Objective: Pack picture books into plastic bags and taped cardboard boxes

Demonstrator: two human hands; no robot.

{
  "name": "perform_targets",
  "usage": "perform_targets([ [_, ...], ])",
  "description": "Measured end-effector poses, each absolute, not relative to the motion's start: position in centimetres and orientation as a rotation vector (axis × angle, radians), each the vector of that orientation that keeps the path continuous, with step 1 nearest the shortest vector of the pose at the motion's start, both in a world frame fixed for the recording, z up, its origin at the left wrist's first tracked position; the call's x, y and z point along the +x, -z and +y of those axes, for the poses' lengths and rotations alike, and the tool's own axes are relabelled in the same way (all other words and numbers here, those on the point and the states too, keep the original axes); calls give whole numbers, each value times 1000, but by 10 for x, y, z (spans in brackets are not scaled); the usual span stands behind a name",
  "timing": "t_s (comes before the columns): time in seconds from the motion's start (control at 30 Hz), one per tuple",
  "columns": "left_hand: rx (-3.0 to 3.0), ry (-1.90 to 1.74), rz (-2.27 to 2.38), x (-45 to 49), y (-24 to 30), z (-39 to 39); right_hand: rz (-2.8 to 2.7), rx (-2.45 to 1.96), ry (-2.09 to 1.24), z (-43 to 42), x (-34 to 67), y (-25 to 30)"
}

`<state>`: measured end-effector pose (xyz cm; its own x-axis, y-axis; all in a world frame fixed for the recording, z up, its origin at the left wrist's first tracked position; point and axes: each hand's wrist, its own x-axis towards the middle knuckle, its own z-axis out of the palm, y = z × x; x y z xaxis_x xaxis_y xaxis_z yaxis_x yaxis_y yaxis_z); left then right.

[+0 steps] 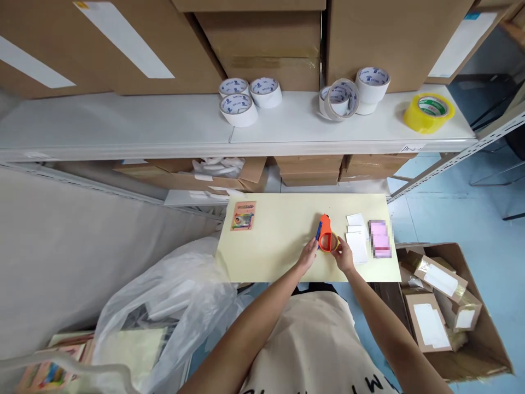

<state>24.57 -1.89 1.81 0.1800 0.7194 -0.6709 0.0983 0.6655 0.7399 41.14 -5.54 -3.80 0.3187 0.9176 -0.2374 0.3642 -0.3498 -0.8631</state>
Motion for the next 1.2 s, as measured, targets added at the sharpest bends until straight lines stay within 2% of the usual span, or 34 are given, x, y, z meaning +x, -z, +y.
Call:
perform_targets([
  [0.47, 684, -328, 1288, 242, -17, -19, -999, -1848, -1220, -66, 417, 52],
  [0.6, 627, -288, 1309, 221, -18, -27, -912, -1931, -1139, -74, 413, 42],
  [0.77, 612, -297, 1385, 171, -23, -39, -1013, -1978, -860, -75, 402, 17],
  [0.9, 635, -395, 1458, 124, -30, -47, -1144, -1915, -770, -60, 379, -5],
  [1.2, 712, -829, 1784, -34, -49, -76, -1633, -1629, -1134, -26, 237, -27],
])
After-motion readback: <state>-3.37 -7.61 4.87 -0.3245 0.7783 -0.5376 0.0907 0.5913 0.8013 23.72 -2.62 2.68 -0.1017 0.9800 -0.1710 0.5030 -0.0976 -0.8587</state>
